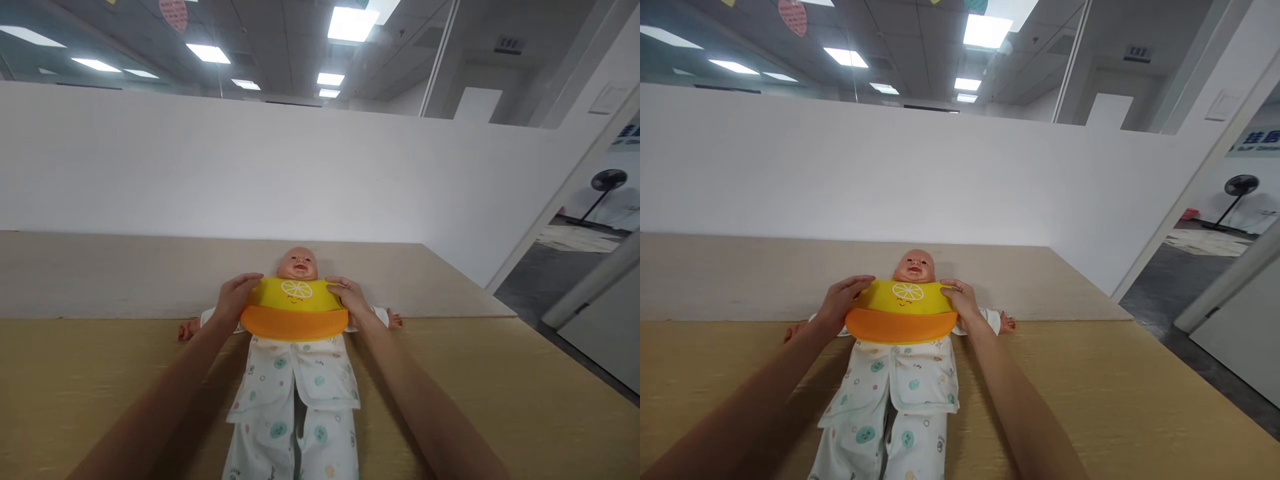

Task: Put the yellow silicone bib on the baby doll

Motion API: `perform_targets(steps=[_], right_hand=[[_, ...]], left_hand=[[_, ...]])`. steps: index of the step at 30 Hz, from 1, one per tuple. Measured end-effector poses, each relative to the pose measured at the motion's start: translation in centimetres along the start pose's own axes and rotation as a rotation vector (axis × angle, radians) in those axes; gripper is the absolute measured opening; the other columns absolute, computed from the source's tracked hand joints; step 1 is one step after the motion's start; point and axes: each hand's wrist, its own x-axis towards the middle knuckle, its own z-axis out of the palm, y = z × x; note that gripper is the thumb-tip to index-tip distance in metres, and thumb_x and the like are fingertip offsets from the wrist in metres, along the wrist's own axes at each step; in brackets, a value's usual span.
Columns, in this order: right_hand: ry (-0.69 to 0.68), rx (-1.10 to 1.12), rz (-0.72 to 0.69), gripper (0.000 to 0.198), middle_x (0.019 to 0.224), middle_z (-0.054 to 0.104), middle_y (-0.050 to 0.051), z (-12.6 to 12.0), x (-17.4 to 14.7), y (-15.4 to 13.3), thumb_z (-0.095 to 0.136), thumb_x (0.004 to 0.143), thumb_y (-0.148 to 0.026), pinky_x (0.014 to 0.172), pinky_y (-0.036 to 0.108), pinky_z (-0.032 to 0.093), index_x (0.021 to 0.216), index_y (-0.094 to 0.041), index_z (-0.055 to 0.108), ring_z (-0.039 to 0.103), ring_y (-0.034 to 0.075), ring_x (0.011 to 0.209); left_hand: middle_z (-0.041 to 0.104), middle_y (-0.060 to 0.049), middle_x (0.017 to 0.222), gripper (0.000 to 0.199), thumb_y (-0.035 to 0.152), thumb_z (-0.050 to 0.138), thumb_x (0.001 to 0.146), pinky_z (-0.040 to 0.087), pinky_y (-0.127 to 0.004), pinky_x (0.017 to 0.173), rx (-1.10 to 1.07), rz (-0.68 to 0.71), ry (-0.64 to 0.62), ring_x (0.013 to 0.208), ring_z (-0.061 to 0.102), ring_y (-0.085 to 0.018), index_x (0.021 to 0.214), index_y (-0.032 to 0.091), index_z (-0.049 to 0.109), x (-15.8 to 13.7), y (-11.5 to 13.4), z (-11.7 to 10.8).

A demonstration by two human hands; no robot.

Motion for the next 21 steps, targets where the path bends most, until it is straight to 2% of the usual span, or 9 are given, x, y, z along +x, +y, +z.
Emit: perform_targets(steps=[4, 6, 8, 11, 15, 18, 21], right_hand=[[-0.004, -0.008, 0.001, 0.029, 0.066, 0.07, 0.002, 0.1, 0.0, -0.1, 0.067, 0.054, -0.017, 0.058, 0.029, 0.049, 0.083, -0.019, 0.065, 0.064, 0.017, 0.061], [0.001, -0.012, -0.005, 0.029, 0.066, 0.069, 0.002, 0.1, 0.0, -0.2, 0.067, 0.054, -0.017, 0.059, 0.029, 0.049, 0.083, -0.019, 0.065, 0.063, 0.017, 0.06], [0.006, -0.017, -0.012, 0.029, 0.064, 0.069, 0.002, 0.1, 0.1, -0.3, 0.067, 0.053, -0.017, 0.058, 0.029, 0.049, 0.082, -0.019, 0.066, 0.063, 0.017, 0.059], [0.001, -0.02, -0.011, 0.029, 0.065, 0.07, 0.002, 0.0, 0.4, -0.1, 0.067, 0.053, -0.018, 0.058, 0.029, 0.049, 0.082, -0.019, 0.066, 0.063, 0.017, 0.059], [0.023, -0.123, -0.075, 0.029, 0.069, 0.07, 0.002, -0.8, 1.3, 0.1, 0.065, 0.057, -0.024, 0.06, 0.027, 0.049, 0.085, -0.018, 0.067, 0.064, 0.017, 0.064], [0.082, -0.354, -0.228, 0.027, 0.077, 0.071, 0.003, -2.3, 1.9, -0.3, 0.06, 0.064, -0.027, 0.069, 0.028, 0.05, 0.088, -0.018, 0.068, 0.065, 0.017, 0.075], [0.138, -0.629, -0.42, 0.024, 0.091, 0.072, 0.005, -4.5, 1.5, -1.2, 0.054, 0.07, -0.029, 0.082, 0.032, 0.05, 0.087, -0.019, 0.067, 0.066, 0.019, 0.088]], left_hand=[[0.065, -0.007, 0.113, 0.038, 0.044, 0.064, 0.068, 0.049, -0.031, 0.082, 0.206, 0.114, -0.091, 0.107, 0.057, -0.025, 0.096, 0.02, 0.071, -2.9, -1.0, -1.7], [0.052, -0.006, 0.133, 0.038, 0.047, 0.061, 0.074, 0.043, -0.038, 0.096, 0.359, 0.242, -0.131, 0.123, 0.047, -0.027, 0.105, 0.026, 0.068, -4.9, -1.6, -2.6], [0.04, -0.005, 0.144, 0.037, 0.047, 0.063, 0.076, 0.035, -0.043, 0.106, 0.504, 0.395, -0.2, 0.131, 0.038, -0.027, 0.108, 0.029, 0.067, -6.6, -2.2, -3.1], [0.04, -0.006, 0.142, 0.031, 0.045, 0.062, 0.079, 0.032, -0.047, 0.109, 0.626, 0.534, -0.249, 0.13, 0.04, -0.027, 0.104, 0.029, 0.069, -7.7, -2.8, -3.1], [0.046, -0.008, 0.134, 0.027, 0.043, 0.059, 0.083, 0.036, -0.047, 0.106, 0.649, 0.63, -0.2, 0.124, 0.046, -0.025, 0.101, 0.027, 0.069, -7.7, -3.6, -2.6], [0.047, -0.008, 0.134, 0.028, 0.044, 0.06, 0.081, 0.037, -0.048, 0.105, 0.676, 0.731, -0.15, 0.124, 0.045, -0.026, 0.101, 0.026, 0.069, -7.7, -4.1, -2.5], [0.047, -0.008, 0.136, 0.033, 0.045, 0.058, 0.083, 0.04, -0.046, 0.103, 0.73, 0.787, -0.12, 0.122, 0.048, -0.026, 0.109, 0.027, 0.064, -7.5, -4.0, -3.1]])
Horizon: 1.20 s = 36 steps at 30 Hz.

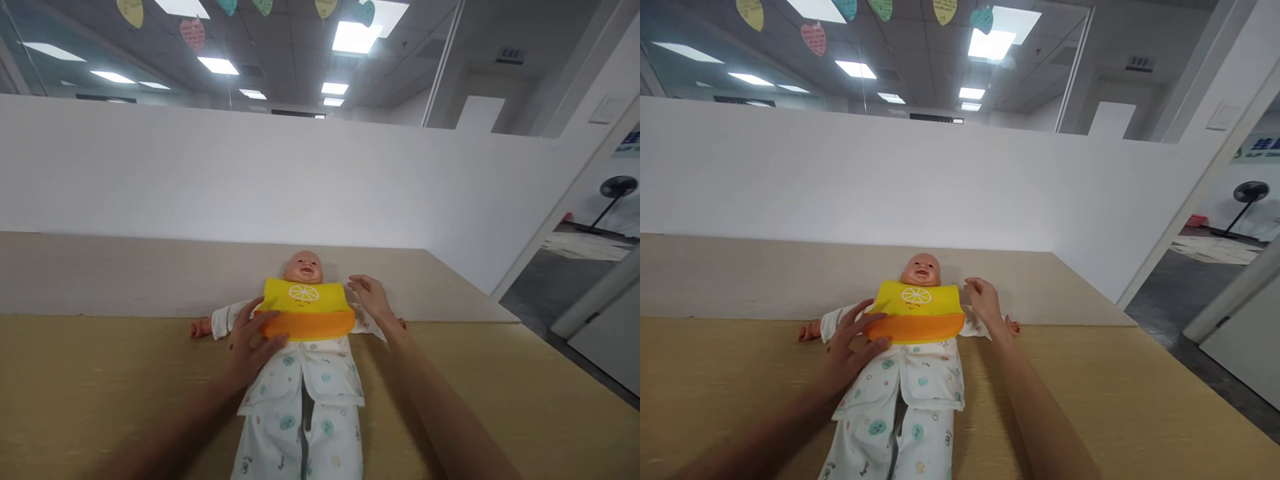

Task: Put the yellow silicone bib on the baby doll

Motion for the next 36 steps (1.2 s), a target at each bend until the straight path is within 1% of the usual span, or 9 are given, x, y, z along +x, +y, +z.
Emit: perform_targets(steps=[3, 7, 10, 13, 15, 19, 25, 30, 36], right_hand=[[-0.003, -0.291, -0.151, 0.026, 0.094, 0.072, 0.007, -2.7, -1.4, 0.6, 0.047, 0.075, -0.03, 0.086, 0.036, 0.049, 0.088, -0.02, 0.068, 0.066, 0.021, 0.089], [-0.104, -0.584, -0.348, 0.031, 0.102, 0.07, 0.009, -5.3, -4.2, 1.7, 0.045, 0.079, -0.033, 0.092, 0.041, 0.046, 0.093, -0.018, 0.069, 0.062, 0.025, 0.1], [-0.163, -0.733, -0.483, 0.039, 0.115, 0.066, 0.011, -5.9, -6.0, 2.6, 0.051, 0.078, -0.039, 0.098, 0.044, 0.041, 0.106, -0.016, 0.066, 0.054, 0.028, 0.115], [-0.161, -0.863, -0.574, 0.052, 0.128, 0.058, 0.012, -5.7, -6.8, 3.6, 0.056, 0.075, -0.04, 0.102, 0.047, 0.036, 0.12, -0.014, 0.058, 0.044, 0.03, 0.125], [-0.144, -0.918, -0.61, 0.051, 0.128, 0.058, 0.011, -5.6, -6.8, 4.1, 0.053, 0.076, -0.034, 0.102, 0.046, 0.035, 0.122, -0.013, 0.057, 0.043, 0.03, 0.125], [-0.098, -0.974, -0.654, 0.042, 0.122, 0.062, 0.009, -5.8, -6.2, 4.8, 0.049, 0.078, -0.027, 0.101, 0.044, 0.035, 0.116, -0.014, 0.06, 0.045, 0.028, 0.122], [-0.082, -1.004, -0.706, 0.039, 0.119, 0.063, 0.008, -6.1, -5.9, 4.9, 0.05, 0.078, -0.024, 0.099, 0.042, 0.037, 0.114, -0.016, 0.061, 0.047, 0.027, 0.119], [-0.058, -1.017, -0.716, 0.04, 0.121, 0.061, 0.01, -5.9, -6.2, 4.8, 0.051, 0.077, -0.028, 0.099, 0.041, 0.037, 0.114, -0.015, 0.06, 0.047, 0.027, 0.117], [0.037, -1.043, -0.709, 0.04, 0.123, 0.057, 0.011, -5.6, -6.6, 5.2, 0.05, 0.077, -0.024, 0.1, 0.045, 0.037, 0.116, -0.017, 0.058, 0.042, 0.03, 0.122]], left_hand=[[0.054, -0.01, 0.128, 0.034, 0.037, 0.046, 0.09, 0.043, -0.044, 0.1, 0.078, 0.064, 0.039, 0.117, 0.052, -0.023, 0.118, 0.023, 0.057, 0.5, -1.6, -1.2], [0.065, -0.012, 0.109, 0.032, 0.033, 0.042, 0.09, 0.046, -0.046, 0.095, 0.258, 0.195, 0.036, 0.111, 0.054, -0.026, 0.112, 0.017, 0.06, 1.0, -6.3, -3.0], [0.065, -0.013, 0.11, 0.036, 0.038, 0.049, 0.085, 0.044, -0.05, 0.096, 0.386, 0.295, -0.004, 0.116, 0.051, -0.03, 0.111, 0.017, 0.061, 0.7, -9.6, -3.8], [0.062, -0.012, 0.118, 0.044, 0.041, 0.057, 0.079, 0.041, -0.052, 0.098, 0.475, 0.346, -0.065, 0.121, 0.047, -0.033, 0.116, 0.018, 0.059, 0.3, -11.3, -4.0], [0.061, -0.012, 0.12, 0.042, 0.038, 0.054, 0.08, 0.042, -0.051, 0.098, 0.5, 0.326, -0.082, 0.121, 0.046, -0.032, 0.117, 0.018, 0.059, 0.2, -11.6, -4.0], [0.063, -0.012, 0.117, 0.037, 0.031, 0.047, 0.084, 0.043, -0.05, 0.096, 0.519, 0.268, -0.079, 0.119, 0.049, -0.031, 0.115, 0.019, 0.061, 0.2, -11.9, -3.8], [0.065, -0.012, 0.114, 0.036, 0.03, 0.046, 0.086, 0.044, -0.048, 0.095, 0.586, 0.276, -0.058, 0.114, 0.051, -0.031, 0.114, 0.016, 0.062, 0.2, -12.2, -3.7], [0.065, -0.013, 0.113, 0.035, 0.029, 0.046, 0.085, 0.044, -0.047, 0.094, 0.587, 0.282, -0.051, 0.113, 0.051, -0.03, 0.114, 0.016, 0.062, 0.1, -11.8, -3.6], [0.062, -0.014, 0.115, 0.031, 0.024, 0.043, 0.087, 0.042, -0.049, 0.095, 0.643, 0.244, 0.002, 0.116, 0.046, -0.032, 0.112, 0.018, 0.061, 0.2, -11.6, -3.6]])
